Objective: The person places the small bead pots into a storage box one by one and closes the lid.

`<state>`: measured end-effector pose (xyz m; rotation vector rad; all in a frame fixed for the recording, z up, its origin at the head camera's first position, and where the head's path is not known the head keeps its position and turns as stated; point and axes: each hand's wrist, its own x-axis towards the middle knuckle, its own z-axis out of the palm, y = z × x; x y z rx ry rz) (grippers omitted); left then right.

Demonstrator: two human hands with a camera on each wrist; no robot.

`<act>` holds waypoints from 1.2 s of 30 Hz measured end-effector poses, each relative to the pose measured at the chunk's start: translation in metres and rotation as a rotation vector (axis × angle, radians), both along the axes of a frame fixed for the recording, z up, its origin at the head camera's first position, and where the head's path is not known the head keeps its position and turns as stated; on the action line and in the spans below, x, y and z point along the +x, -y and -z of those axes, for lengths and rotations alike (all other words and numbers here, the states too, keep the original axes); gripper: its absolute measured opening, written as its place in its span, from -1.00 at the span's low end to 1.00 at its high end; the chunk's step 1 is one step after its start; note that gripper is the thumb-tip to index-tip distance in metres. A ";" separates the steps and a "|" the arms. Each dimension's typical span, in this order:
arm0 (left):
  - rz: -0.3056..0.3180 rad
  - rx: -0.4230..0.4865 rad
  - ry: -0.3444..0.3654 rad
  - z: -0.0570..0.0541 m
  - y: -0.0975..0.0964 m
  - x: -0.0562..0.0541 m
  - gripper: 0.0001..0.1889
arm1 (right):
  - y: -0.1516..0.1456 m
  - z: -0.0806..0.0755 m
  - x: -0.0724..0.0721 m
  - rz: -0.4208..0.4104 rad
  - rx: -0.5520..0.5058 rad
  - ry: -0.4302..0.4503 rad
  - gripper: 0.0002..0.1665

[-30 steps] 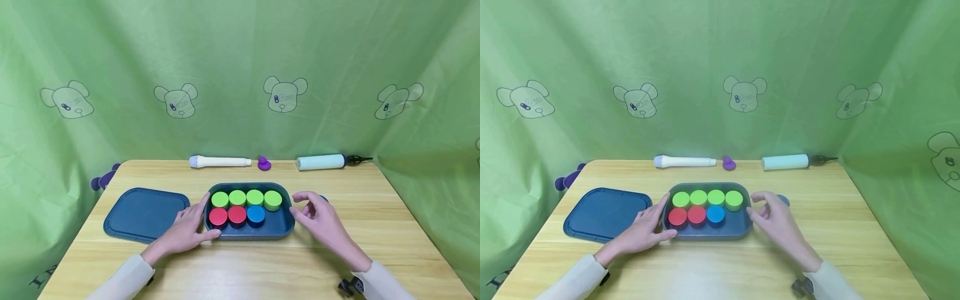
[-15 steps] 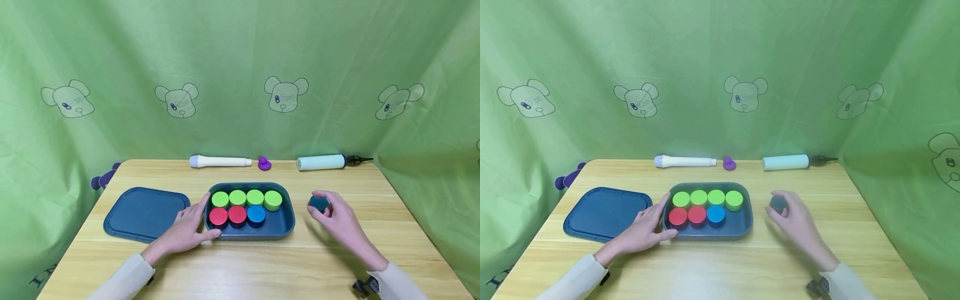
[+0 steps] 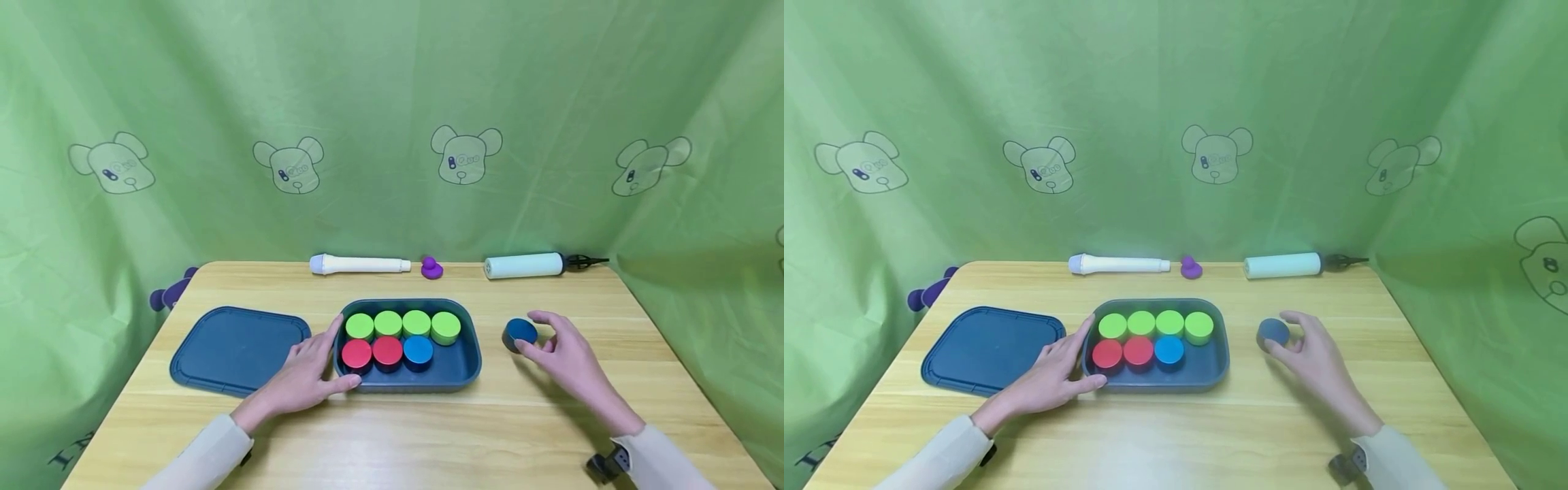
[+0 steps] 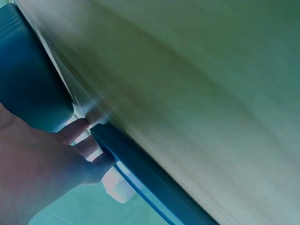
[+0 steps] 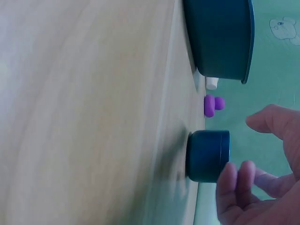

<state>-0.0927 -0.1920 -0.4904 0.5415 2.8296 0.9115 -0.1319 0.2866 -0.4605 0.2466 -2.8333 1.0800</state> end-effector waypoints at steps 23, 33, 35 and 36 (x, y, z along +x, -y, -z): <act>-0.002 0.000 0.003 -0.001 -0.001 0.000 0.20 | -0.010 0.013 -0.024 -0.010 0.003 0.192 -0.13; -0.002 0.003 0.008 -0.001 -0.002 0.000 0.20 | -0.014 0.016 -0.020 0.030 -0.036 0.231 -0.12; -0.003 0.004 0.009 -0.001 -0.002 0.001 0.20 | -0.014 0.017 -0.020 0.033 -0.047 0.216 -0.13; -0.004 0.004 0.009 -0.001 -0.001 0.001 0.20 | -0.014 0.018 -0.020 0.034 -0.051 0.208 -0.12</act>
